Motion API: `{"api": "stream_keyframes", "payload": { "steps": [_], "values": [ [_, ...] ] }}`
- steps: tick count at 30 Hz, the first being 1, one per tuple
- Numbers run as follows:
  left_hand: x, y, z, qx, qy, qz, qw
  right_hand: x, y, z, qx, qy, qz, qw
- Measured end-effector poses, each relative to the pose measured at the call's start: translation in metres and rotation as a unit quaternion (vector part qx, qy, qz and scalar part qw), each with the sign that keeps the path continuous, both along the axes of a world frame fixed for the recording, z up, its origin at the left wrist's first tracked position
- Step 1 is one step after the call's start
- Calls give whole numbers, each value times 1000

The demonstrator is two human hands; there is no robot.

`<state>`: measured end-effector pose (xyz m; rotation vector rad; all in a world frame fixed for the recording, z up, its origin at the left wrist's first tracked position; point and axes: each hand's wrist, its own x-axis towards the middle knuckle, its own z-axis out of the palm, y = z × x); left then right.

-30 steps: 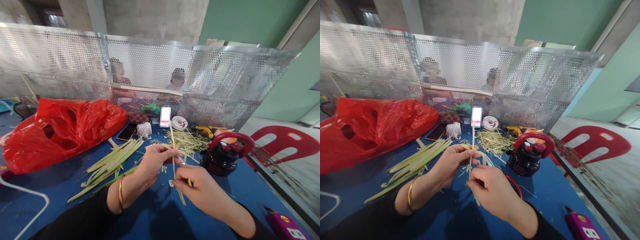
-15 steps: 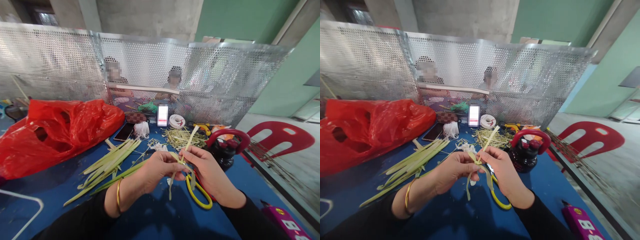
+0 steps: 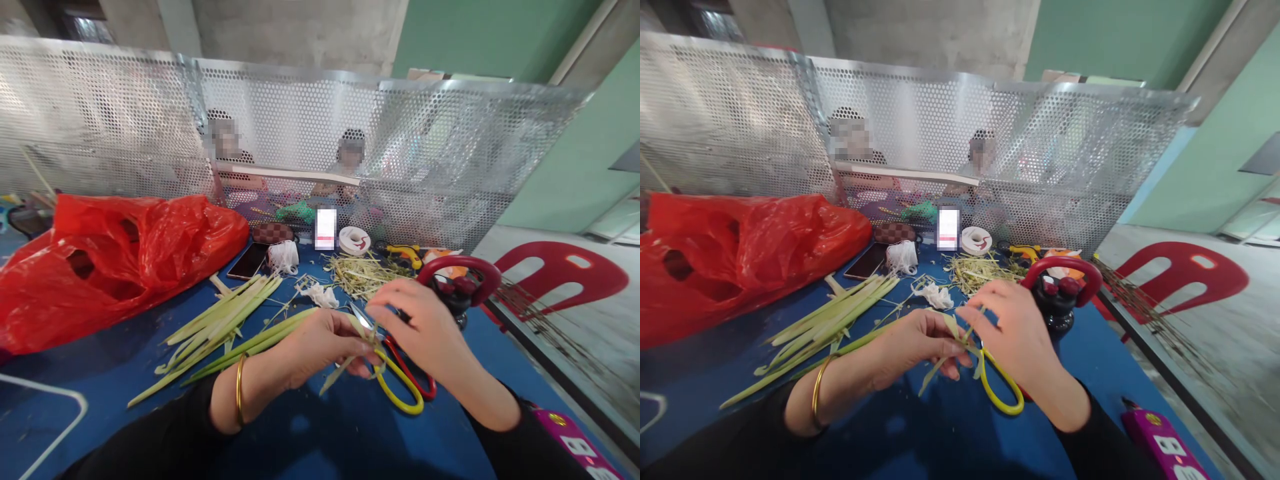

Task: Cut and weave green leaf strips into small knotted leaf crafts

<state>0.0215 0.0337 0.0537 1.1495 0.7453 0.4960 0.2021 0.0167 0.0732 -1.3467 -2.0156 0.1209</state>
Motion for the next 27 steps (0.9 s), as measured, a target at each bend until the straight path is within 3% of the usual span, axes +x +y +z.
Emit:
{"api": "stream_keyframes", "payload": {
  "steps": [3,5,13,21,27],
  "values": [
    [2,-1,-1,2,8,-5,1000,-10,1,-4,-156,22,60,986],
    [3,-1,-2,5,19,-3,1000,-16,1,-7,-201,78,51,975],
    [2,-1,-5,3,34,-13,999,-25,-1,-13,-195,238,31,951],
    [2,-2,-7,10,31,-44,998,-34,-3,-18,-208,342,18,916],
    [1,-1,-9,16,39,-54,998,-37,-8,-20,-174,385,-6,906]
  ]
}}
